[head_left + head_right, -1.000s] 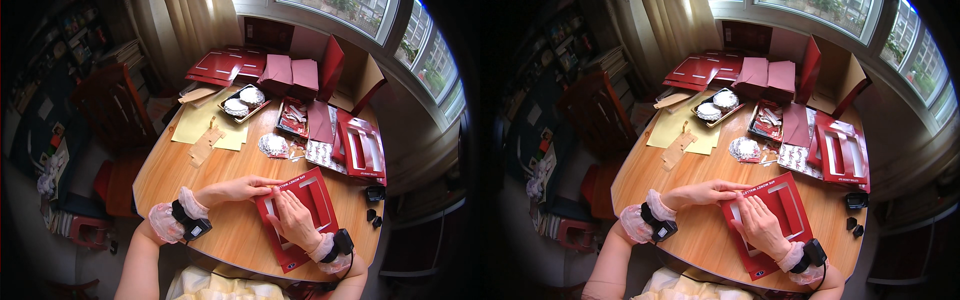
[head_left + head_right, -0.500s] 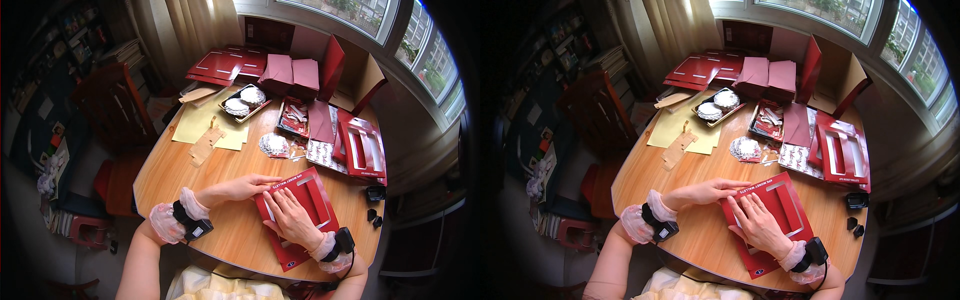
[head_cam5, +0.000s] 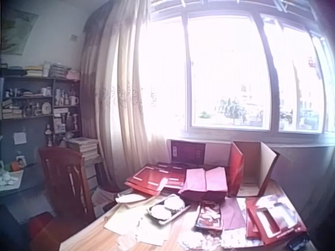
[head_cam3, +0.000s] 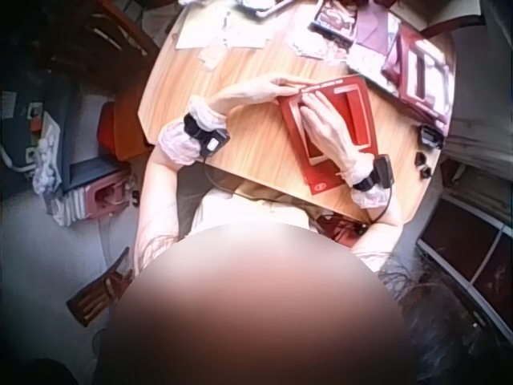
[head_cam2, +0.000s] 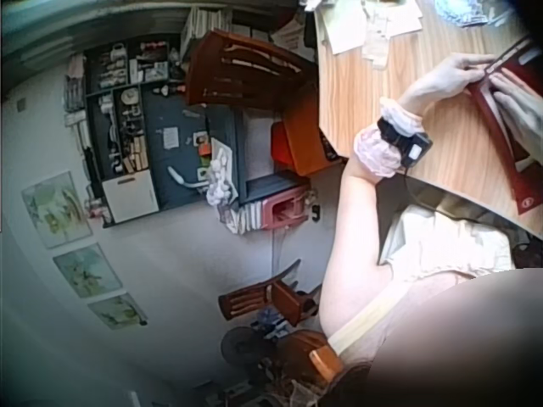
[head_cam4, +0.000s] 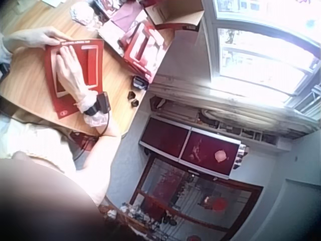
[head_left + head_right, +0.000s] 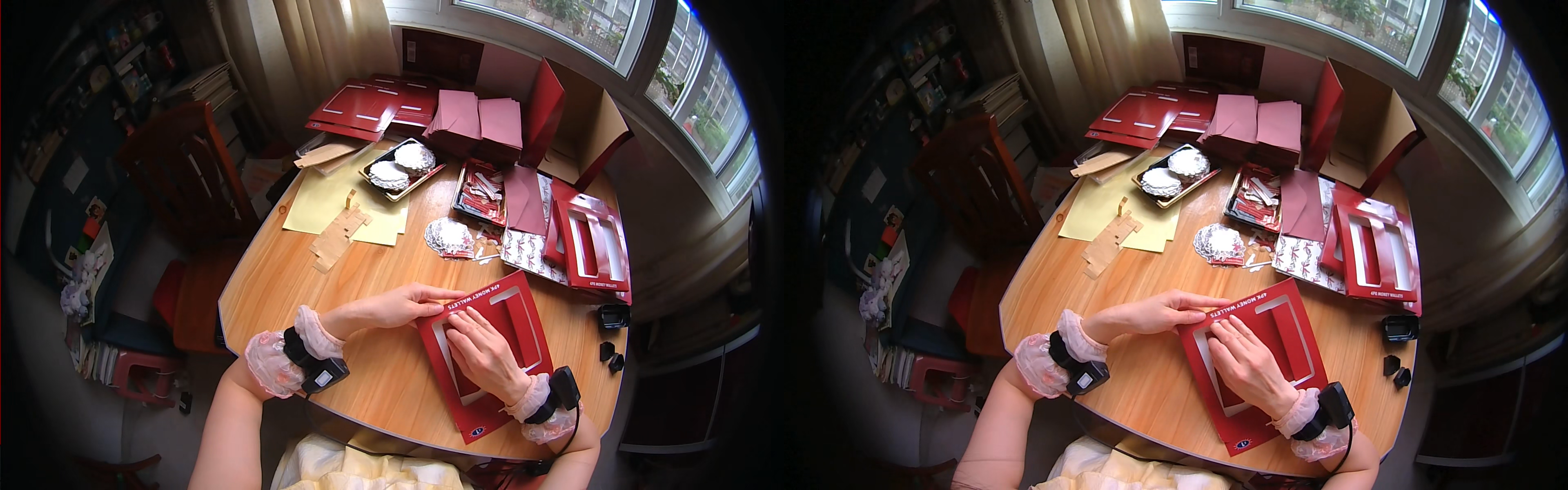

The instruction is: Assembling and folding red cardboard packaging boxes.

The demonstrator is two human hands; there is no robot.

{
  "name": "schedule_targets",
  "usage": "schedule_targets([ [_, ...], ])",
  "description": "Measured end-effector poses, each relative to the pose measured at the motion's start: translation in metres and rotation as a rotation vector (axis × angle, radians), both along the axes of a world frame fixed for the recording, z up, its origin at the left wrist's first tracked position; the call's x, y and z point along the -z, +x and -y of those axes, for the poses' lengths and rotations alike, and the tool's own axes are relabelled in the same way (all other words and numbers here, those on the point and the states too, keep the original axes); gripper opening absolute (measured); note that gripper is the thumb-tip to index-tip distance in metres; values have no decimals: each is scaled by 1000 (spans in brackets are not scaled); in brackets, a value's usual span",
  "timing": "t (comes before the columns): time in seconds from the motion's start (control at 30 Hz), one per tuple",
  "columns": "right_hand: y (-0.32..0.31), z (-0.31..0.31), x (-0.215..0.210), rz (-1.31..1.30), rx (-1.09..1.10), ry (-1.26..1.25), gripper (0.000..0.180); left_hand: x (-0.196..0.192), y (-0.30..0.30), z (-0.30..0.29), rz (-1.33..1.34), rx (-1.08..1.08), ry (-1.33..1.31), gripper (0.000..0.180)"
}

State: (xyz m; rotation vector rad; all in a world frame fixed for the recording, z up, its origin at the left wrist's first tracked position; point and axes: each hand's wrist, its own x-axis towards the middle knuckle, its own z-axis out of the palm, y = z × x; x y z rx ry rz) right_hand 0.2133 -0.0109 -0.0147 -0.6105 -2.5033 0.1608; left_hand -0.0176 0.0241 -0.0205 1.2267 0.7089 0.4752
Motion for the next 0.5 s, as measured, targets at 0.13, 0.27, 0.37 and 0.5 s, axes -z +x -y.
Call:
schedule_targets([
  [0.13, 0, 1, -3, 2, 28, 45, 17, -1, 0, 0, 0, -15, 25, 45],
  [0.27, 3, 4, -14, -5, 72, 186, 12, 1, 1, 0, -10, -27, 0, 44],
  [0.37, 6, 5, -13, -24, 170, 235, 10, 4, 3, 1, 33, -44, -19, 43],
  [0.5, 19, -3, -20, -60, 409, 150, 11, 4, -2, -3, -16, -24, 16, 43],
])
